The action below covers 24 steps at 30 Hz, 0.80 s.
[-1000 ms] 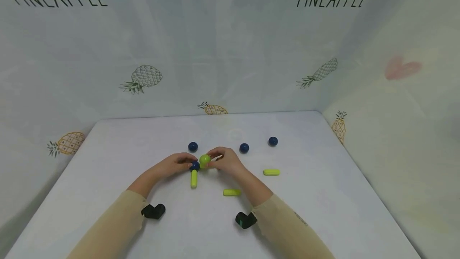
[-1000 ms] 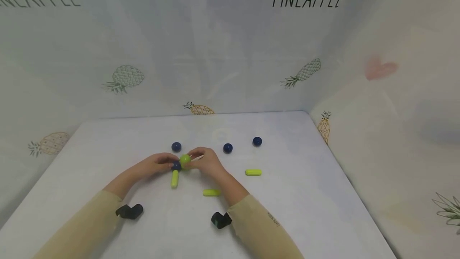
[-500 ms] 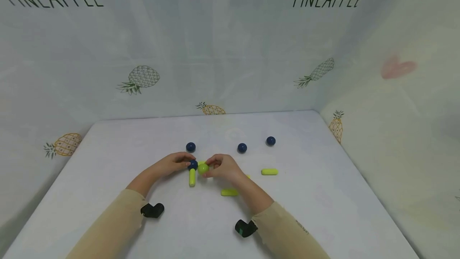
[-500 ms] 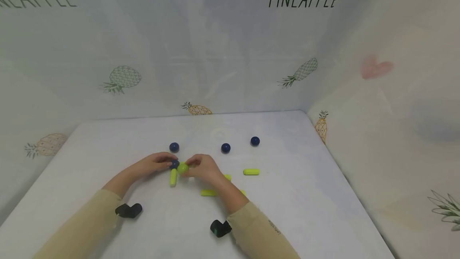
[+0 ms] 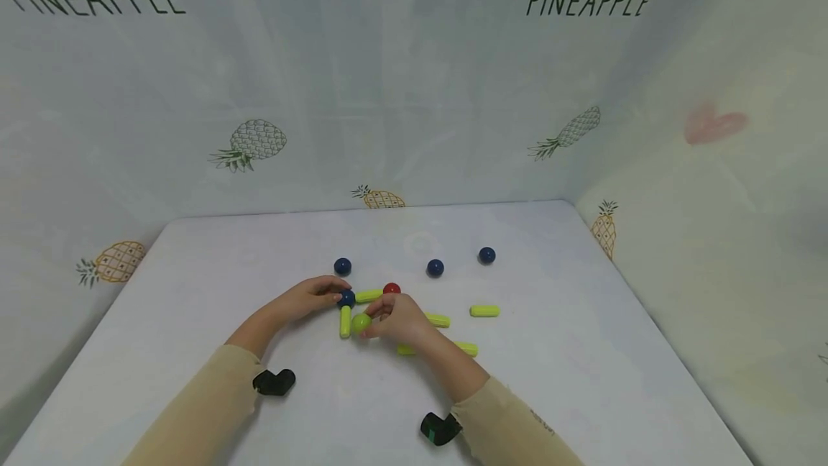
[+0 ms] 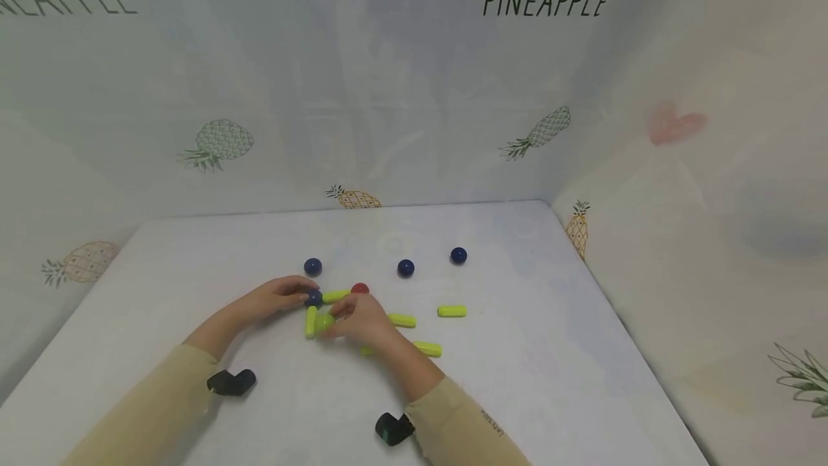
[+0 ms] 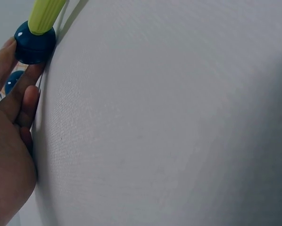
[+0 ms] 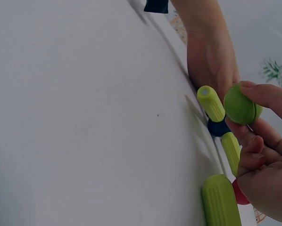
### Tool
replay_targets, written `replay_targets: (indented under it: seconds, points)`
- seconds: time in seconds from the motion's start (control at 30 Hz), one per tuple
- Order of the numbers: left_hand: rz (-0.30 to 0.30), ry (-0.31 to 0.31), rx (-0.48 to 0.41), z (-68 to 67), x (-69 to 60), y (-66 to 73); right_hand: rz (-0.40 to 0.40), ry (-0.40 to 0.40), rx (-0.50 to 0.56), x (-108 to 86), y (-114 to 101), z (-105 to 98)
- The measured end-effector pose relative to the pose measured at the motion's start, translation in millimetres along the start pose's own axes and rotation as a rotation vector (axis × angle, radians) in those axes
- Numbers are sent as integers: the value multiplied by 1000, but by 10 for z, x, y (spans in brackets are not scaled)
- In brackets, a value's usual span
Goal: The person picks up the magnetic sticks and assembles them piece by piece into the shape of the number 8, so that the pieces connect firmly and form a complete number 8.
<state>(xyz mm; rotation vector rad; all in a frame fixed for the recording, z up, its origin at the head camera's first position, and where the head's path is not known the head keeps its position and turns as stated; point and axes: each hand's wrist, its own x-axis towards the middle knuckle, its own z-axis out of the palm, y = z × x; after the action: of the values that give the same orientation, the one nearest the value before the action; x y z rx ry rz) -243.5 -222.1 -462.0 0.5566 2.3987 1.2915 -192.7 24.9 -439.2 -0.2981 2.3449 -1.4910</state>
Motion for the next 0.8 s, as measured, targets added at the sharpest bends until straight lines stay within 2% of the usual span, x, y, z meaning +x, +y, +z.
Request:
replay_targets:
  seconds: [0.23,0.6,0.8]
  points:
    - [-3,9,15,28,13,-19,-23,-32,-94,-65,20,36]
    - [0,24,20,5,-3,-10,-77,-95,-122,-88,-5,138]
    - [12,13,-4,5,-25,-5,-75,-126,-160,-63,-3,194]
